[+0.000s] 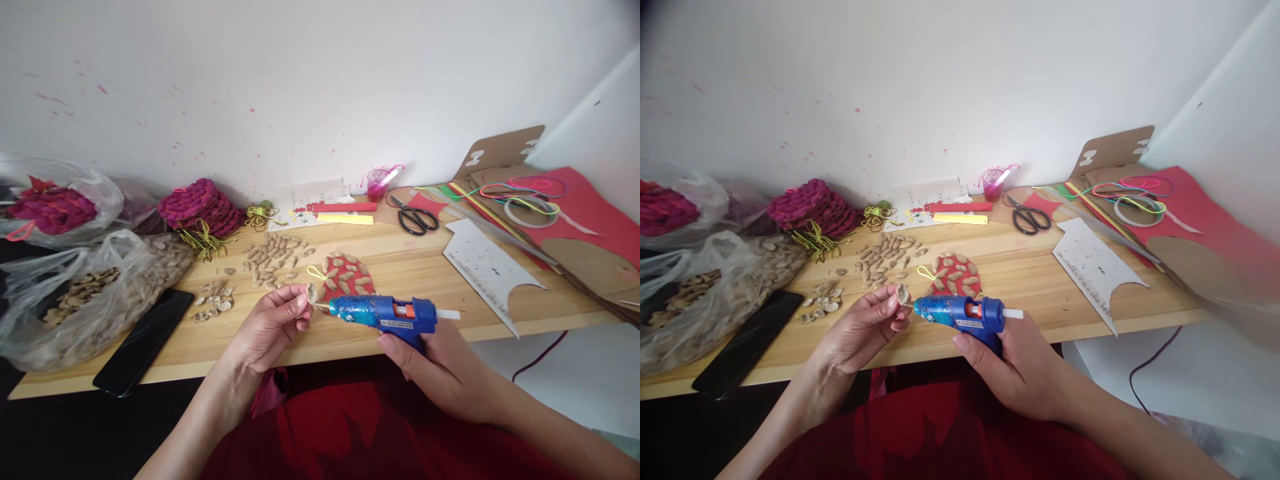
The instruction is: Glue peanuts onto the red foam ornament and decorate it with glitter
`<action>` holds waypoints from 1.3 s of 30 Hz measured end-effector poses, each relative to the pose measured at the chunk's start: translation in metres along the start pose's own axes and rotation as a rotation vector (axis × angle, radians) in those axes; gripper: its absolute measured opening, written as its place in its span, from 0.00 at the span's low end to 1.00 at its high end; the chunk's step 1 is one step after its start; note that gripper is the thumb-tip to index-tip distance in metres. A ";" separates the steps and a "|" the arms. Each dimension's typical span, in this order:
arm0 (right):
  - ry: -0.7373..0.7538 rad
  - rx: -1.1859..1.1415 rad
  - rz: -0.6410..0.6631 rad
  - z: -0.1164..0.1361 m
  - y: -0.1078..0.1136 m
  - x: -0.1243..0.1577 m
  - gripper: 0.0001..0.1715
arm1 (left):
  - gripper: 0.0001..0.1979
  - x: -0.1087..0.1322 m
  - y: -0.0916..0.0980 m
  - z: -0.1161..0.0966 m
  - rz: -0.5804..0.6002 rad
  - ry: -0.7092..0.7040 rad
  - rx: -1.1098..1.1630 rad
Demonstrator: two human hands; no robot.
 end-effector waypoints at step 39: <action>-0.270 -0.194 -0.194 -0.067 -0.009 -0.011 0.24 | 0.07 -0.014 -0.004 -0.027 -0.059 -0.337 -0.710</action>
Point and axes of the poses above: each hand's wrist, its own x-axis away from the middle knuckle, its own y-axis out of the back of the hand, z = x × y, the point moved 7 cm from there along -x, towards the middle knuckle, and after that the axes turned 13 degrees about x, right-handed, at the moved point
